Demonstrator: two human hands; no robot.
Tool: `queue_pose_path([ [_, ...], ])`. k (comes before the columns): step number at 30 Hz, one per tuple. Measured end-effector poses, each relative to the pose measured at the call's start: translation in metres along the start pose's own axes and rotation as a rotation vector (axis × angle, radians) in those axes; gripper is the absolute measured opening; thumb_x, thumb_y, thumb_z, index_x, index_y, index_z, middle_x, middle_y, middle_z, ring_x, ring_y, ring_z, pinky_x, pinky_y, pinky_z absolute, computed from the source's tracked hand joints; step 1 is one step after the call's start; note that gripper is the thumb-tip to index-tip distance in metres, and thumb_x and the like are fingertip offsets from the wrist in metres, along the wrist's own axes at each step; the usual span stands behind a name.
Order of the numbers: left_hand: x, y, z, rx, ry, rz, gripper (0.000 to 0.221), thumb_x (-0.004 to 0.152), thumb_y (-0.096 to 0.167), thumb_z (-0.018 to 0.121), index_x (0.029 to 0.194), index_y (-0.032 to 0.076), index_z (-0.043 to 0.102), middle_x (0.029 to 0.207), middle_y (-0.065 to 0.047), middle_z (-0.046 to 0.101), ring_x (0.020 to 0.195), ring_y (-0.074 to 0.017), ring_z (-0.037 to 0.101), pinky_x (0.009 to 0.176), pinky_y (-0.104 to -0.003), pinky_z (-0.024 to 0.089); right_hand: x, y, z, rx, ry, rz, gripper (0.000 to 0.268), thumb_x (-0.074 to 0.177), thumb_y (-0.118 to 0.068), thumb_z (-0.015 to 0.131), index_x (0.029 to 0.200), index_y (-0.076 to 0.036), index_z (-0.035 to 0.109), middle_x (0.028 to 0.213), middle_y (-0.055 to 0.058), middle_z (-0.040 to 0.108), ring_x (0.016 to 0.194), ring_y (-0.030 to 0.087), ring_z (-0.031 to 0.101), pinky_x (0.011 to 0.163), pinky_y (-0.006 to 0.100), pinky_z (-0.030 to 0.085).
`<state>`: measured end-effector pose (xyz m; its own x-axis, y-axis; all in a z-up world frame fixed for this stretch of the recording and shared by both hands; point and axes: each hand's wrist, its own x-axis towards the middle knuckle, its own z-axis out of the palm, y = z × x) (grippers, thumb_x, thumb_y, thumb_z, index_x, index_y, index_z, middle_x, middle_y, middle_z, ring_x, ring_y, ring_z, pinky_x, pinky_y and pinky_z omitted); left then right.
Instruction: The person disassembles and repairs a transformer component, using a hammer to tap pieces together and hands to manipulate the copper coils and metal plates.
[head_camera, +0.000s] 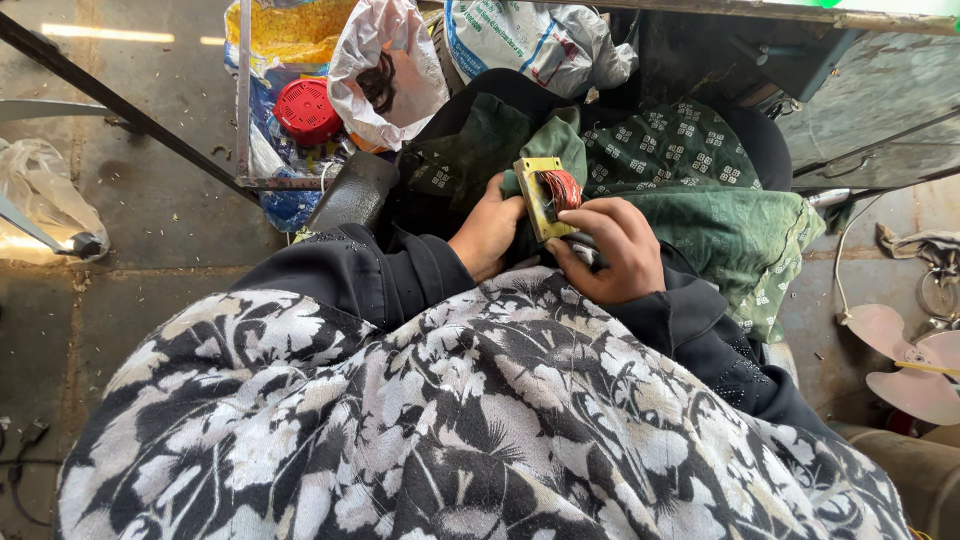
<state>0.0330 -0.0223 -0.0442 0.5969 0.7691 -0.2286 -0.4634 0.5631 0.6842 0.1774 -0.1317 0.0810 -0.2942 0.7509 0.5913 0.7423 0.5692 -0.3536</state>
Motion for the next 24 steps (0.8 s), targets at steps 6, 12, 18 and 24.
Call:
queue_pose_path([
  [6, 0.005, -0.010, -0.002, 0.063, 0.024, 0.040, 0.043, 0.098, 0.010, 0.051, 0.138, 0.004, 0.038, 0.122, -0.016, 0.062, 0.108, -0.0219, 0.065, 0.092, -0.035, 0.056, 0.009, -0.004, 0.002, -0.105, -0.046, -0.121, 0.038, 0.082, -0.019, 0.090, 0.108, -0.001, 0.069, 0.103, 0.014, 0.064, 0.093, 0.031, 0.065, 0.080, 0.041, 0.055],
  [12, 0.008, -0.016, -0.006, 0.064, 0.072, 0.085, 0.048, 0.095, 0.009, 0.052, 0.140, 0.005, 0.035, 0.121, -0.015, 0.060, 0.107, -0.0208, 0.063, 0.091, -0.034, 0.055, 0.007, 0.003, 0.014, -0.076, -0.036, -0.125, 0.026, 0.085, -0.012, 0.089, 0.100, -0.001, 0.071, 0.093, 0.010, 0.064, 0.084, 0.027, 0.065, 0.075, 0.038, 0.054],
  [18, 0.003, -0.016, -0.002, 0.047, 0.135, 0.213, 0.051, 0.094, 0.007, 0.052, 0.141, 0.004, 0.031, 0.120, -0.014, 0.058, 0.105, -0.0187, 0.061, 0.090, -0.032, 0.054, 0.007, 0.010, 0.022, 0.195, -0.021, 0.156, 0.019, 0.087, -0.009, 0.085, 0.098, -0.001, 0.072, 0.093, 0.006, 0.066, 0.078, 0.014, 0.063, 0.068, 0.028, 0.050],
  [24, -0.012, -0.005, 0.009, 0.181, 0.192, 0.379, 0.056, 0.095, 0.008, 0.059, 0.141, 0.003, 0.026, 0.122, -0.013, 0.054, 0.106, -0.0172, 0.057, 0.092, -0.031, 0.051, 0.005, 0.008, 0.018, 0.211, -0.038, 0.440, 0.024, 0.086, -0.008, 0.084, 0.107, -0.001, 0.073, 0.096, 0.004, 0.066, 0.076, 0.009, 0.061, 0.066, 0.024, 0.050],
])
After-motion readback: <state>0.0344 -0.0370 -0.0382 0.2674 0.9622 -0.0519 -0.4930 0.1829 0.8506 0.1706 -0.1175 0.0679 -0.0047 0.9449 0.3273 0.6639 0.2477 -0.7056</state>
